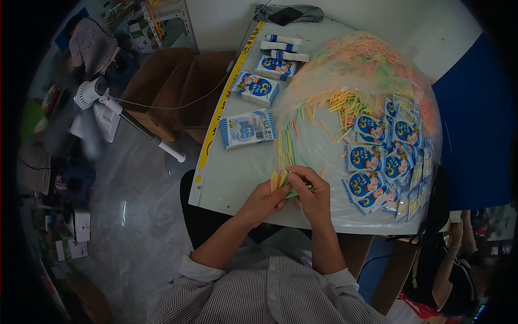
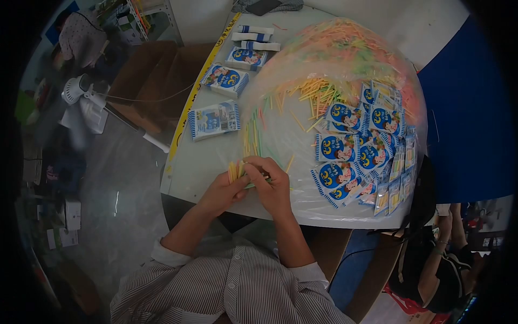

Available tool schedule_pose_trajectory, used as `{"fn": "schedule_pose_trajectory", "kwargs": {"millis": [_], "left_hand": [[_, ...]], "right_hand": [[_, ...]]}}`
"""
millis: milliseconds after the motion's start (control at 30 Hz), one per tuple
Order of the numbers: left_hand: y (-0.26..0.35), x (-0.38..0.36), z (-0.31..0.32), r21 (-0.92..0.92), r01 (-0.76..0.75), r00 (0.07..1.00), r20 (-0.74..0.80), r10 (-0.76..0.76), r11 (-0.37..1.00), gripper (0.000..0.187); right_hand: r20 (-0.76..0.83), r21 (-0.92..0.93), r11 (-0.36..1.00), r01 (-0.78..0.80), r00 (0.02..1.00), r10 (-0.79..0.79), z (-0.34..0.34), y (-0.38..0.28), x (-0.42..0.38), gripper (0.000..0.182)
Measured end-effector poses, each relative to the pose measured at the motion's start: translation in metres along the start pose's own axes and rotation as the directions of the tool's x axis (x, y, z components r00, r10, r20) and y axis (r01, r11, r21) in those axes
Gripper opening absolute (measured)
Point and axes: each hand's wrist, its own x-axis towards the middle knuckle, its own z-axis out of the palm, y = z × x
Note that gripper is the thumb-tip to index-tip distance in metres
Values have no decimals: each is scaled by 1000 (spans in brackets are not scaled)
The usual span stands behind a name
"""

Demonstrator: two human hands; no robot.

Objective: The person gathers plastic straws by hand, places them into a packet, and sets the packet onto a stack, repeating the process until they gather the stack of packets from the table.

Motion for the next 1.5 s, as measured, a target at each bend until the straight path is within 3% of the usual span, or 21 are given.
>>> {"fn": "schedule_pose_trajectory", "kwargs": {"millis": [67, 133, 267, 467, 533, 633, 733, 867, 933, 1033, 1133, 1200, 1333, 1433, 1500], "left_hand": [[3, -1, 2, -15, 14, 1000, -6, -14, 1000, 16], [6, -1, 3, -30, 26, 1000, -15, -26, 999, 17], [8, -1, 2, 21, -5, 999, -37, 5, 1000, 18], [5, 1, -5, 4, 4, 1000, -16, -4, 1000, 18], [4, 1, -4, -7, 3, 1000, -6, -3, 1000, 18], [5, 1, -1, 90, 3, 999, -43, 1, 996, 18], [4, 1, -1, 110, -1, 999, -49, 6, 994, 19], [12, -2, -10, 8, 73, 994, 77, -73, 997, 19], [15, -2, -11, -2, 108, 987, 119, -107, 994, 19], [20, -5, -6, 54, 135, 980, 141, -141, 989, 18], [15, -3, -4, 66, 97, 985, 138, -106, 993, 18], [10, -1, -7, 144, 60, 989, 128, -78, 988, 18], [15, -3, -6, 135, 47, 989, 129, -65, 990, 18], [18, -3, -7, 139, 114, 983, 126, -132, 984, 19], [15, -2, -9, 6, 119, 979, 164, -119, 993, 19]], "right_hand": [[-19, 53, 999, -10, 1000, 11, 1, 1, 0, 12], [-94, -9, 1000, 18, 995, -19, 2, 4, -1, 7], [-95, -98, 995, 33, 995, -42, 3, 6, 0, 3], [-93, 52, 997, 53, 994, -48, 8, 3, 3, 5], [-21, -85, 986, 146, 989, -148, 5, 4, 3, 10], [17, -216, 964, 157, 987, -157, 6, -2, 2, 12], [-11, -211, 965, 154, 987, -160, 7, -2, 3, 11], [-2, -174, 982, 73, 997, -74, -2, 3, -1, 11], [130, -135, 989, 66, 990, -49, -5, -3, 1, 15], [168, -151, 988, -32, 984, 57, -7, -20, 5, 14], [225, -226, 971, 77, 974, -25, -10, -12, 9, 12], [207, -213, 975, 67, 978, -22, -10, -9, 9, 9], [171, -176, 983, 57, 985, -26, -7, -6, 8, 13], [131, -182, 982, 59, 991, -35, -6, -4, 6, 14], [159, -141, 989, 51, 987, -28, -6, -7, 7, 15]]}}
